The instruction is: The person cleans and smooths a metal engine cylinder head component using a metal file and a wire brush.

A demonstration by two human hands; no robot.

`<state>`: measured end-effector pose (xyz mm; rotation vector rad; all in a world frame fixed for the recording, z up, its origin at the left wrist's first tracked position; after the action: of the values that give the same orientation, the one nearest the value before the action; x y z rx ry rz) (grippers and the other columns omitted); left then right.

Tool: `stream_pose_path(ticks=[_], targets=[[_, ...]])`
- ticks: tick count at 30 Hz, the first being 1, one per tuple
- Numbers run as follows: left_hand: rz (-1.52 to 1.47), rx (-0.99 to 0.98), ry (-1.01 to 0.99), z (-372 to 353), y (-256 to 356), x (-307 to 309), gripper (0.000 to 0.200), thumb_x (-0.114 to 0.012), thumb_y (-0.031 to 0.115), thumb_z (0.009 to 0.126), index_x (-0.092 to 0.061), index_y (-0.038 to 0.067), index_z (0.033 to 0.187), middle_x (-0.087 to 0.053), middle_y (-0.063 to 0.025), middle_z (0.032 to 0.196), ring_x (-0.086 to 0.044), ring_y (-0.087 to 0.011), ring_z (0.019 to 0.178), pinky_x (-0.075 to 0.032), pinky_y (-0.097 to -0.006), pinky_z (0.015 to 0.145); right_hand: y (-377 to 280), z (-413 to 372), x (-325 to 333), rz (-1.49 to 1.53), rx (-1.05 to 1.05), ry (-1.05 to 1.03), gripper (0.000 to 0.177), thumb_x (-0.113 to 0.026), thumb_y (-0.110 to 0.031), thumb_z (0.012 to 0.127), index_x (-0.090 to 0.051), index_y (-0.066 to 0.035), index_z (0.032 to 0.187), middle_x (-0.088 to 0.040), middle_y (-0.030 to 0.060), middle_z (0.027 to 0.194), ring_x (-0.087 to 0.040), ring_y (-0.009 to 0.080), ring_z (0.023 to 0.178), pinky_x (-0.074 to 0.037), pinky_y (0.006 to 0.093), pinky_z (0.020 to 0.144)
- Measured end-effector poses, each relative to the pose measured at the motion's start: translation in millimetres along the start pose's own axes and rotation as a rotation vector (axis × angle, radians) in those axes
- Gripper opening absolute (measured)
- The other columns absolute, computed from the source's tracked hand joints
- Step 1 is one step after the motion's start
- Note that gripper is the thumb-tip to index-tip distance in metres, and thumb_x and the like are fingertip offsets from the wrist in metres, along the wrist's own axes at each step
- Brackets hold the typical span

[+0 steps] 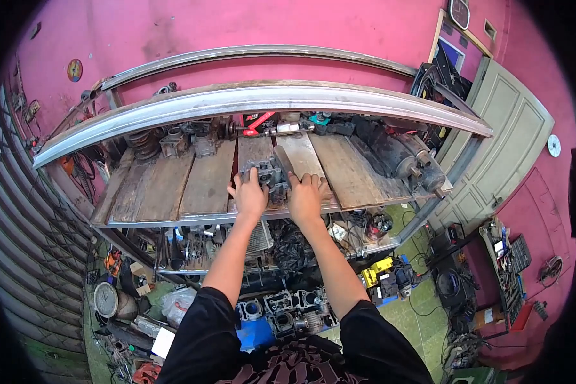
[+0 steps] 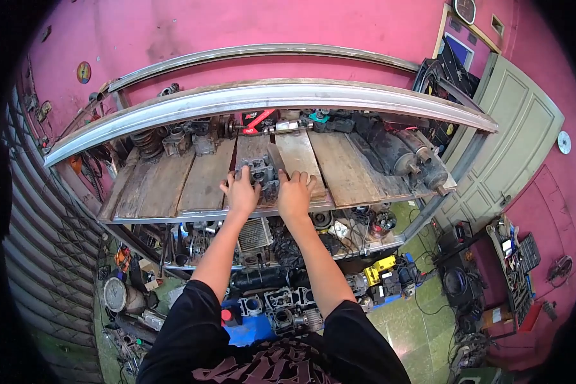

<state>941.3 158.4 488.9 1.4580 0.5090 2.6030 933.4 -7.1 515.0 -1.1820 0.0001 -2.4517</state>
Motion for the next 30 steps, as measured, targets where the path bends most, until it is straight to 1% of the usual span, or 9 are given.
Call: stream_pose_path(ticks=[5,8,10,14,16,17,19,23,30], targets=[[0.019,0.059,0.114,-4,1,-19,0.062,-0.077,0.023,0.085,-0.052,0.009,0.140,-0.060,-0.0146,0.145,-0.047,-0.0389,0.138,-0.031,-0.0637,0.108,-2,-19,21,-0.015,0.007,-0.001,0.047,-0.063,-0.005,0.087,-0.071,-0.010,0.133,-0.066,0.0168,0.108,-0.058,0.0360,0.115,-0.029,0.0616,0.115],[0.032,0.039,0.176,-9,2,-20,0.059,-0.074,0.023,0.086,-0.054,0.010,0.140,-0.060,-0.0148,0.146,-0.047,-0.0400,0.137,-0.032,-0.0611,0.108,-1,-35,40,-0.016,0.009,-0.008,0.050,-0.067,-0.003,0.083,-0.071,-0.010,0.133,-0.065,0.0168,0.107,-0.058,0.0354,0.115,-0.029,0.0624,0.114],[0.029,0.036,0.169,-11,3,-17,0.061,-0.074,0.023,0.086,-0.054,0.011,0.142,-0.059,-0.0150,0.147,-0.047,-0.0401,0.137,-0.032,-0.0610,0.109,-3,-39,54,0.021,-0.017,-0.067,0.045,-0.067,-0.004,0.086,-0.071,-0.006,0.131,-0.066,0.0186,0.110,-0.058,0.0366,0.117,-0.029,0.0624,0.116],[0.035,0.045,0.142,-10,3,-19,0.066,-0.075,0.025,0.086,-0.052,0.012,0.146,-0.057,-0.0160,0.150,-0.046,-0.0412,0.137,-0.031,-0.0619,0.110,2,-25,38,0.032,-0.027,-0.092,0.046,-0.065,-0.002,0.087,-0.071,-0.006,0.132,-0.066,0.0187,0.112,-0.058,0.0365,0.117,-0.029,0.0615,0.116],[0.029,0.049,0.135,-10,4,-19,0.066,-0.075,0.025,0.086,-0.051,0.011,0.147,-0.056,-0.0162,0.151,-0.046,-0.0416,0.138,-0.030,-0.0624,0.110,4,-7,20,0.044,-0.001,-0.036,0.055,-0.070,0.000,0.079,-0.071,-0.010,0.132,-0.066,0.0172,0.111,-0.058,0.0354,0.117,-0.029,0.0581,0.115],[0.026,0.053,0.129,-10,4,-19,0.067,-0.075,0.025,0.086,-0.051,0.011,0.147,-0.056,-0.0165,0.151,-0.046,-0.0420,0.138,-0.030,-0.0629,0.110,4,2,10,0.047,0.001,-0.038,0.055,-0.070,0.000,0.079,-0.071,-0.010,0.132,-0.066,0.0172,0.111,-0.058,0.0354,0.117,-0.029,0.0581,0.115],[0.017,0.056,0.138,-10,2,-20,0.066,-0.074,0.024,0.086,-0.051,0.011,0.147,-0.055,-0.0166,0.151,-0.045,-0.0424,0.138,-0.029,-0.0632,0.111,2,19,-2,0.062,0.000,-0.065,0.046,-0.065,-0.002,0.087,-0.072,-0.009,0.131,-0.065,0.0185,0.111,-0.058,0.0364,0.116,-0.030,0.0586,0.114],[0.034,0.054,0.164,-10,2,-23,0.065,-0.072,0.024,0.087,-0.051,0.011,0.147,-0.055,-0.0169,0.151,-0.043,-0.0431,0.141,-0.027,-0.0646,0.113,5,21,-9,0.119,-0.023,-0.080,0.045,-0.065,-0.003,0.087,-0.072,-0.009,0.131,-0.065,0.0185,0.111,-0.058,0.0363,0.116,-0.031,0.0581,0.113],[0.097,0.071,0.145,-9,1,-25,0.069,-0.071,0.025,0.088,-0.047,0.011,0.151,-0.052,-0.0168,0.153,-0.041,-0.0430,0.142,-0.026,-0.0658,0.114,6,-42,42,0.084,-0.005,-0.046,0.049,-0.066,-0.002,0.086,-0.070,-0.010,0.134,-0.064,0.0178,0.109,-0.057,0.0368,0.115,-0.031,0.0576,0.112]])
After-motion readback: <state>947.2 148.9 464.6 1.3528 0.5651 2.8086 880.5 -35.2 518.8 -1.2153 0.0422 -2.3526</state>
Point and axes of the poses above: each hand's wrist, its own z-axis towards the middle knuckle, its own x-axis out of the back of the hand, y = z × x, the point moved 5 cm from there along z, towards the middle knuckle
